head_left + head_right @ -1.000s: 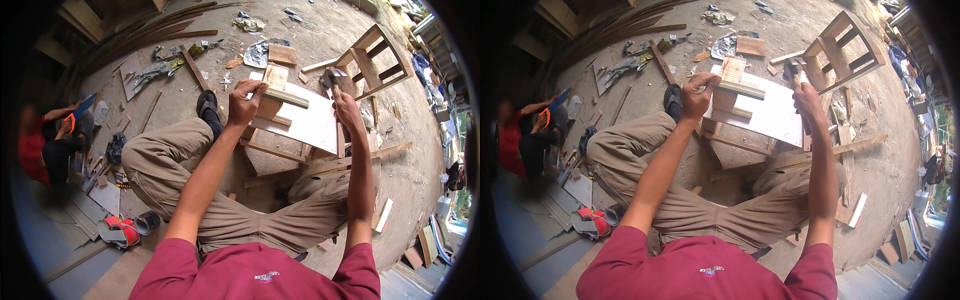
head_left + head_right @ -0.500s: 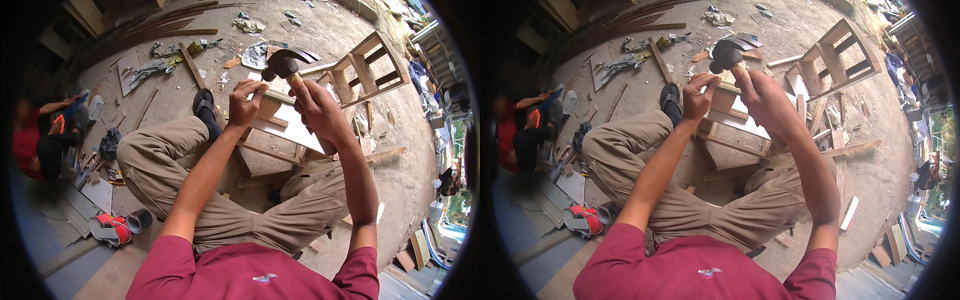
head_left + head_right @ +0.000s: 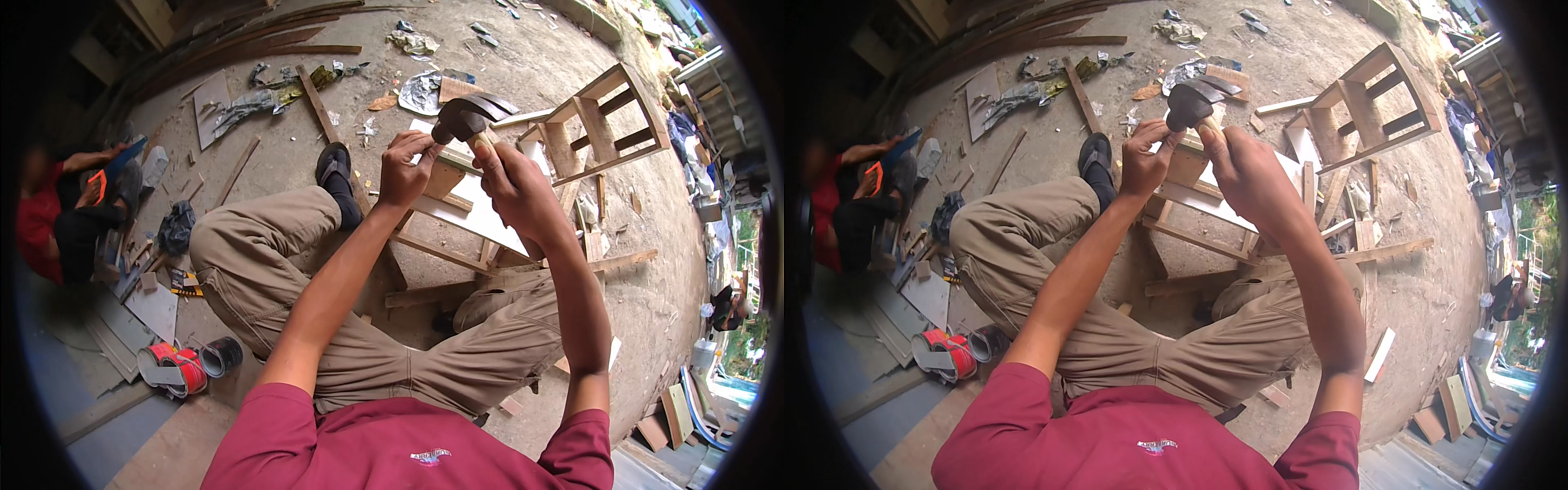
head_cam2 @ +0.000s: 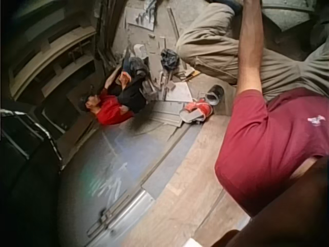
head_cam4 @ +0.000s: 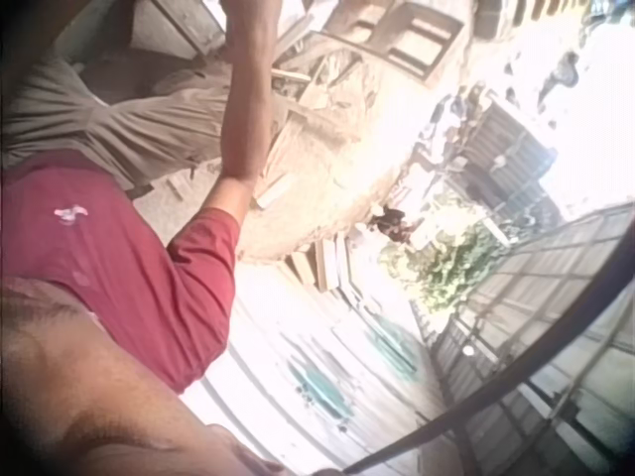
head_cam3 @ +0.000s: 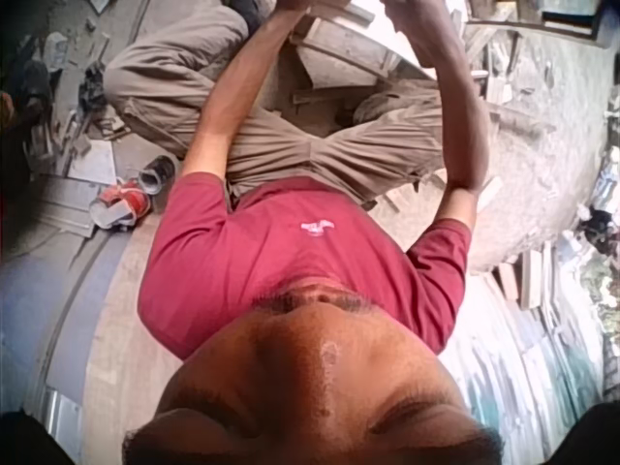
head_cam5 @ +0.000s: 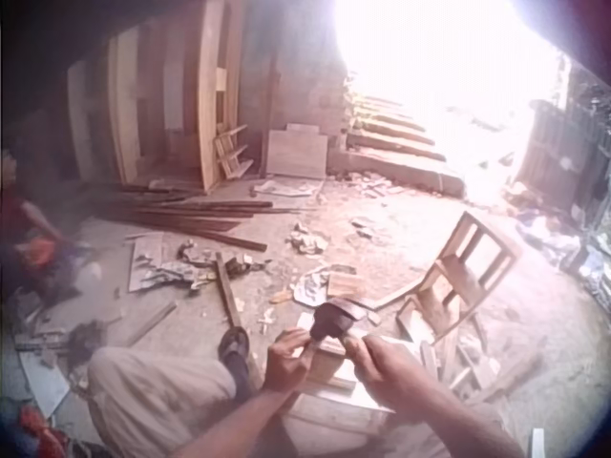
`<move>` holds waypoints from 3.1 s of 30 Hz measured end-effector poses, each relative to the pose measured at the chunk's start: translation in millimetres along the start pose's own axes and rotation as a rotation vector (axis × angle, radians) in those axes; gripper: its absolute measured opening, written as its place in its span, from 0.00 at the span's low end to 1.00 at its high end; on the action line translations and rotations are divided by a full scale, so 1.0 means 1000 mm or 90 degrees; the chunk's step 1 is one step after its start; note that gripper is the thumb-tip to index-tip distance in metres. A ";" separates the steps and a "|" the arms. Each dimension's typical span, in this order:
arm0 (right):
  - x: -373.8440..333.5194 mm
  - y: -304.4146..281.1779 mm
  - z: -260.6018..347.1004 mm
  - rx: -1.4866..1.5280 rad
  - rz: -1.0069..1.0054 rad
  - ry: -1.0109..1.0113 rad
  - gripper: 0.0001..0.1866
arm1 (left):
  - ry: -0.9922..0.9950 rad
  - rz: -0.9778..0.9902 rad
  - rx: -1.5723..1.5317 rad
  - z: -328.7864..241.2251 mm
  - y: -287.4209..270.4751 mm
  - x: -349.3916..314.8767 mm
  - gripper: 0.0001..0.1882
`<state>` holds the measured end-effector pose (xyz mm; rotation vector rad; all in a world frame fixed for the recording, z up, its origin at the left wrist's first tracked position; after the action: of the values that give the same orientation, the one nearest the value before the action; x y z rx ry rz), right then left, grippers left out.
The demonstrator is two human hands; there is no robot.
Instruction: The person assembles a small wooden box by fitting pieces together and securing them with a hammer. The person repeatedly aligns the wooden components and hammers them into place while sitting on the floor.
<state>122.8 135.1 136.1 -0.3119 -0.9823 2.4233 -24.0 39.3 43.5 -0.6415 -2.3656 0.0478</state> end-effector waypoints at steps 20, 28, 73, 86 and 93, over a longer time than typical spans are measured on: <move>0.013 -0.003 0.001 0.037 -0.015 0.026 0.25 | 0.001 -0.018 0.005 -0.002 0.000 0.001 0.08; 0.015 -0.001 -0.005 -0.005 -0.009 0.004 0.24 | -0.003 -0.024 0.000 -0.001 0.000 -0.003 0.08; 0.003 0.013 -0.014 0.005 -0.021 0.048 0.25 | -0.021 0.315 -0.028 0.017 0.010 0.005 0.26; 0.003 0.023 -0.017 0.105 -0.025 0.056 0.25 | -0.054 0.339 -0.060 0.021 0.016 0.002 0.27; -0.008 0.025 -0.027 0.245 -0.055 0.099 0.25 | -0.060 0.339 -0.057 0.019 0.016 0.002 0.27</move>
<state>131.4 131.4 99.7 -0.3065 -0.4396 2.4021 -29.5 56.9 26.9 -1.3220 -2.2294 0.2101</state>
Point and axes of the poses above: each hand's wrist, its own x-axis towards the middle knuckle, its own y-axis out of the palm, z = x × y, the point moved 8 cm from there along x, towards the middle knuckle, and after that the axes turned 3 degrees about x, right-handed, at the moved point
